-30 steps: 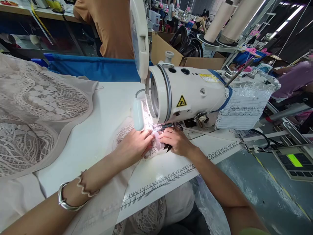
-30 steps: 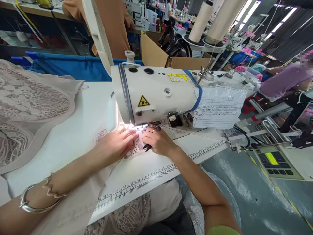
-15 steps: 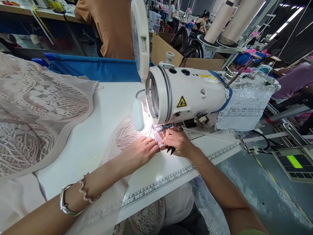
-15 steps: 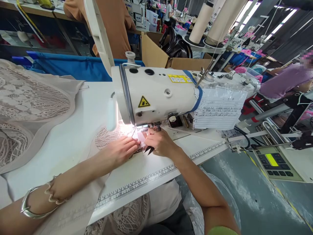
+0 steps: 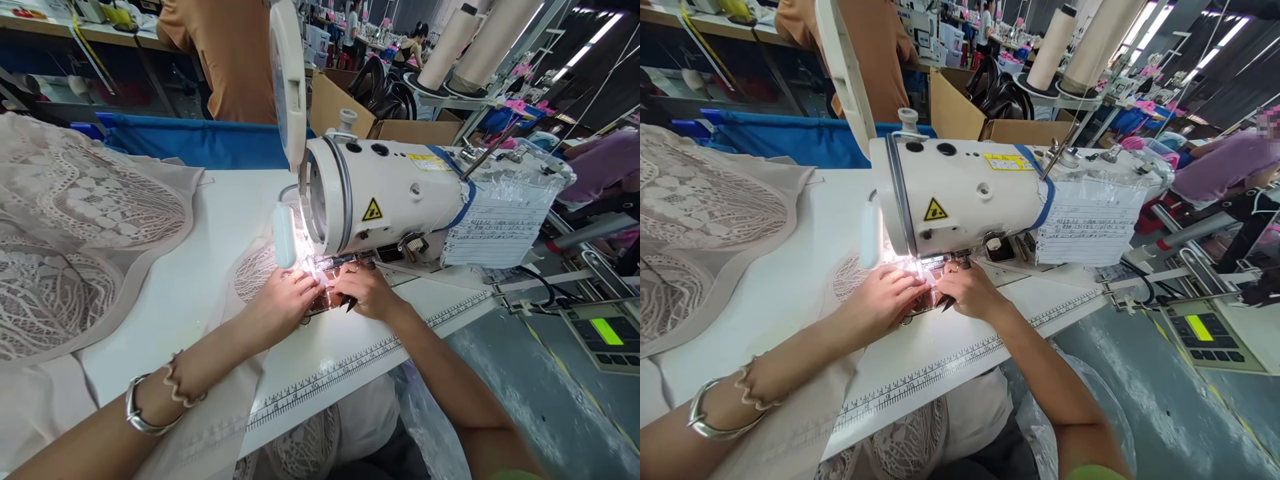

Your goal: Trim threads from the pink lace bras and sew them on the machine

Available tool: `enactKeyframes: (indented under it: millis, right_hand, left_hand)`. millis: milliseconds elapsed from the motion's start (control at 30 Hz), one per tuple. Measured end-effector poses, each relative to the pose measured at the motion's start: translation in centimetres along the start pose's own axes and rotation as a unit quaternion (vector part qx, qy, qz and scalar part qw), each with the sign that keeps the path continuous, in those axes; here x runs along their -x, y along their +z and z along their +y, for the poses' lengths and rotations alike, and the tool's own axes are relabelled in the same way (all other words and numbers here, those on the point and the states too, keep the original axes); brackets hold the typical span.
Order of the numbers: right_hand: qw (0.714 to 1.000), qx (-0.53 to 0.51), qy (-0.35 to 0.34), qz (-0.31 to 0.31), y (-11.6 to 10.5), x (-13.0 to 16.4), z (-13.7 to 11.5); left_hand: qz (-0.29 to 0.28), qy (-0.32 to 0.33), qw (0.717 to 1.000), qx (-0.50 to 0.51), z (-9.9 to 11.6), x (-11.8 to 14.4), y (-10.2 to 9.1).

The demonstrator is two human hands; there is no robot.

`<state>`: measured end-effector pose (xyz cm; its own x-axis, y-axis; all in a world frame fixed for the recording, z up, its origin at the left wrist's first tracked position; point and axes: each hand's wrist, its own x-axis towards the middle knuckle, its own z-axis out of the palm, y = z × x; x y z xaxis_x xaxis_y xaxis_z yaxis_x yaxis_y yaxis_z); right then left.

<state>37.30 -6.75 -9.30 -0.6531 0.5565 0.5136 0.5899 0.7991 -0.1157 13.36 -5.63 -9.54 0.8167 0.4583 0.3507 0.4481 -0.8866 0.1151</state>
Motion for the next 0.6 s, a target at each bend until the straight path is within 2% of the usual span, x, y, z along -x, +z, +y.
enactKeyframes:
  millis: [267,433,600]
  right_hand:
    - [1.000,0.014,-0.003,0.023,0.1,-0.2,0.0]
    - [1.000,0.003,0.019,-0.001,0.7,-0.1,0.3]
    - [0.999,0.017,0.028,-0.010,0.6,0.0,0.2]
  left_hand:
    - [-0.014,-0.041,0.999,0.017,-0.9,-0.4,-0.5]
    - [-0.036,-0.057,0.998,0.021,-1.7,-0.5,-0.7]
    - [-0.021,-0.063,0.998,0.021,-2.6,-0.6,-0.7]
